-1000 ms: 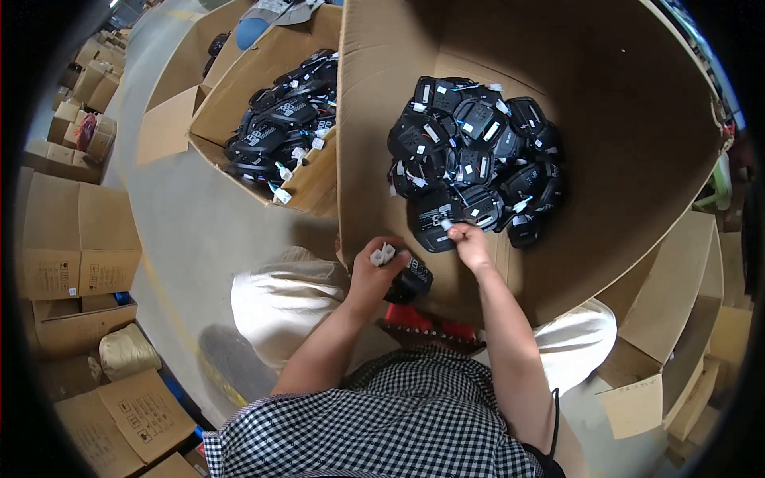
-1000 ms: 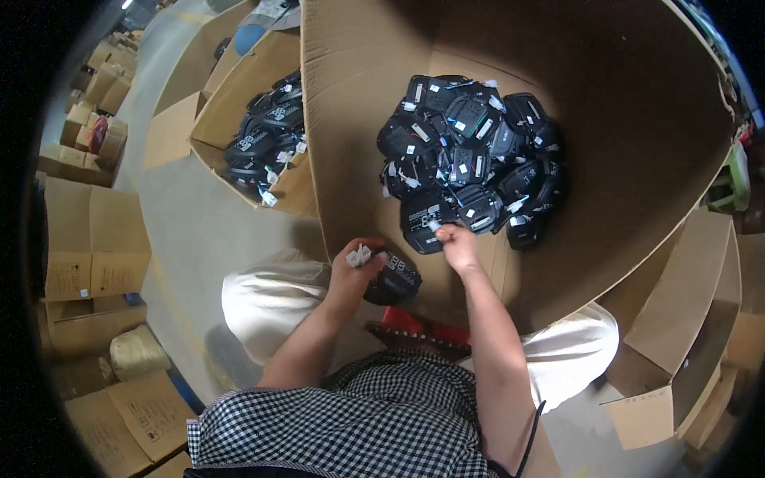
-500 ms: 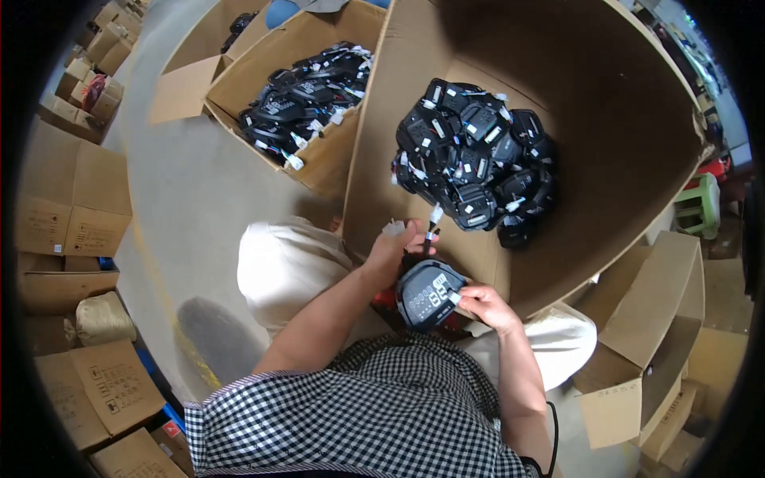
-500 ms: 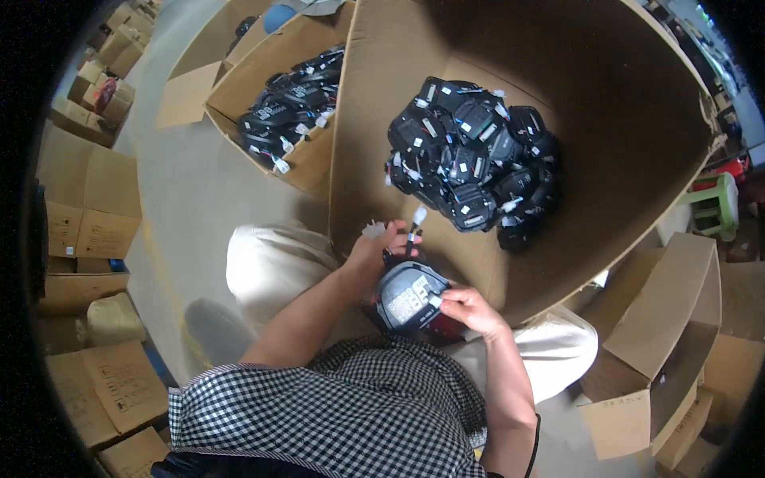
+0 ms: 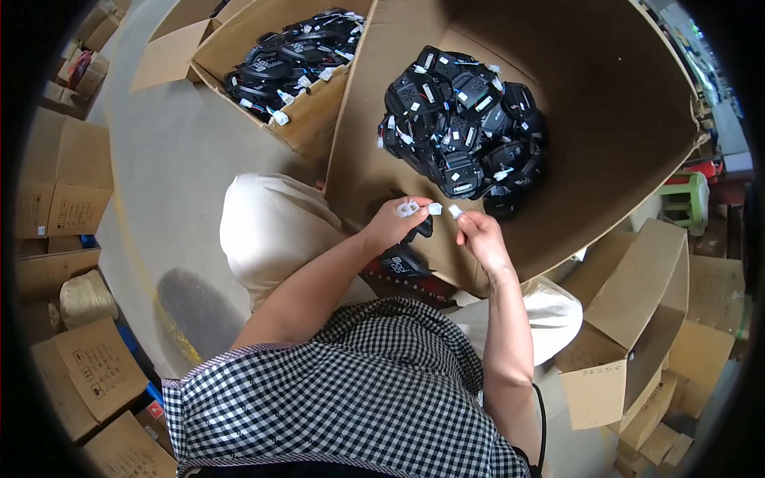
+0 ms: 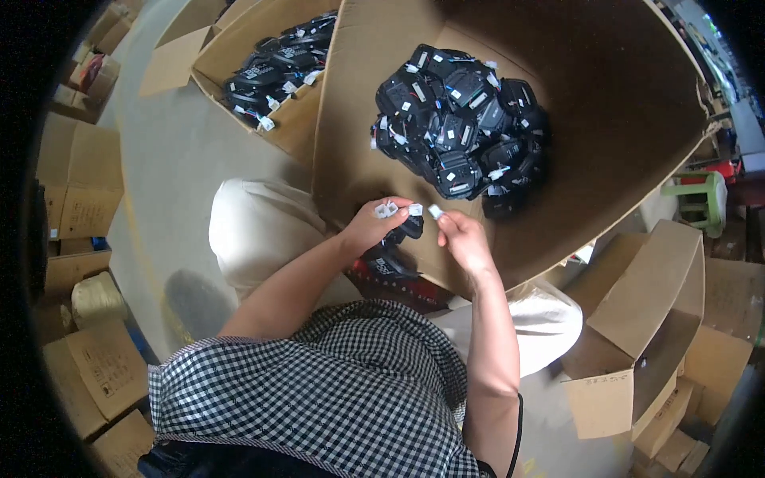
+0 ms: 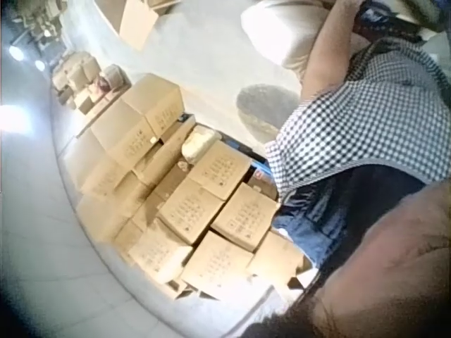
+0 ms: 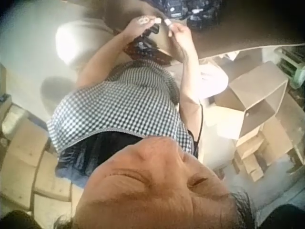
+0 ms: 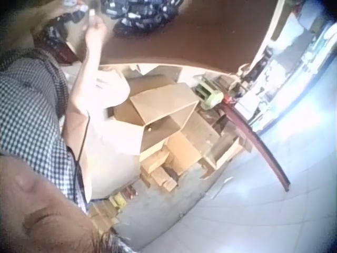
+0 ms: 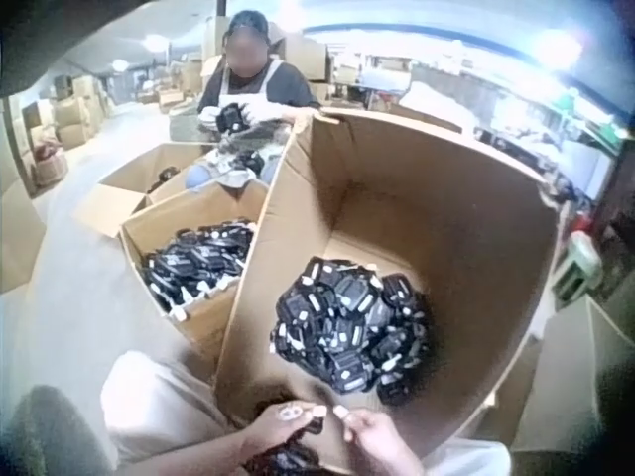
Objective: The person picks up black plastic electronic components from a cardboard box by hand, then places them back into the box or into a specific area.
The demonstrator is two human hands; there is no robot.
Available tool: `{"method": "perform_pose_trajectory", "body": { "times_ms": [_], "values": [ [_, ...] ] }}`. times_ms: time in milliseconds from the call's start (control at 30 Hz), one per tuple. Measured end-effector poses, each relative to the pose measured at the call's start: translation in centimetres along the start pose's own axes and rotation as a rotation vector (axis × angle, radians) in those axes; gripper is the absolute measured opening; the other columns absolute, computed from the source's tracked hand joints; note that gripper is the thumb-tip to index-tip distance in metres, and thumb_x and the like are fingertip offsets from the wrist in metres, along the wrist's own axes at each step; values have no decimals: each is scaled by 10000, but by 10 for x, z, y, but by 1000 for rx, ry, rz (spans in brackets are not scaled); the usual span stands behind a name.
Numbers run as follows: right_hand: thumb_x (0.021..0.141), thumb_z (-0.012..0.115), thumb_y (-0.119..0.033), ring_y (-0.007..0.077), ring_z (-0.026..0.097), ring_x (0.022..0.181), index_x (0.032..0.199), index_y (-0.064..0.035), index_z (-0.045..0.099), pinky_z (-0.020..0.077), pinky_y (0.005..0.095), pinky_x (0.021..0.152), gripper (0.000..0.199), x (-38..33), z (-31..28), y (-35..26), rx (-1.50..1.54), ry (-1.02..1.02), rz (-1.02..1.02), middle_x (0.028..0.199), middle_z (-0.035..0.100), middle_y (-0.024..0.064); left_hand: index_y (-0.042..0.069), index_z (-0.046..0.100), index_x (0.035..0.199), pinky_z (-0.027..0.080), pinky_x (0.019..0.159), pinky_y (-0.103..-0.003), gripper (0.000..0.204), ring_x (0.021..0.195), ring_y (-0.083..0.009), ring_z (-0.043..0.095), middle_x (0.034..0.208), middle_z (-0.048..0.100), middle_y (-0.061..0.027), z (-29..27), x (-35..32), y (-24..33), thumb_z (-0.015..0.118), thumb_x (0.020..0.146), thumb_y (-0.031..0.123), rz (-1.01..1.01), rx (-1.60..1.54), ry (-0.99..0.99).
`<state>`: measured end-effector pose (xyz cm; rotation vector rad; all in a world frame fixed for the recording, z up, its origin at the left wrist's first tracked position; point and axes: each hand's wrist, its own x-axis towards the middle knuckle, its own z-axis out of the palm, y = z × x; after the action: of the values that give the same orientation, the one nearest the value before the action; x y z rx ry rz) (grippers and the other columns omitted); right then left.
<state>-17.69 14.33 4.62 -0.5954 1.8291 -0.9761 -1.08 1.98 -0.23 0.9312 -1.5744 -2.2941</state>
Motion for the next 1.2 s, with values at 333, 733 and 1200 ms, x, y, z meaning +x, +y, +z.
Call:
{"method": "perform_pose_trajectory", "body": {
  "times_ms": [333, 733, 1200],
  "values": [
    [888, 596, -153, 19, 391, 556, 811, -75, 647, 305, 187, 499, 121, 51, -9, -12, -120, -463, 71, 645, 507, -83, 47, 653, 1090, 444, 721, -223, 235, 780, -42, 532, 874, 633, 29, -13, 15, -5, 617, 886, 158, 81, 220, -45],
    [923, 554, -150, 68, 450, 550, 845, -40, 640, 362, 225, 524, 160, 123, 7, 52, 171, 113, -53, 637, 553, -13, 9, 622, 1062, 491, 732, -293, 363, 780, -188, 631, 854, 669, -106, -19, 24, -20, 706, 762, 196, 69, 399, 227],
    [854, 535, -264, 369, 582, 999, 945, -95, 691, 452, 420, 890, 247, 255, 25, 82, -551, 55, -115, 1082, 615, 176, 68, 551, 895, 385, 498, -231, 148, 552, -58, 484, 645, 534, 26, 9, 12, 33, 630, 888, 192, -205, 5, 334]
  ]
}}
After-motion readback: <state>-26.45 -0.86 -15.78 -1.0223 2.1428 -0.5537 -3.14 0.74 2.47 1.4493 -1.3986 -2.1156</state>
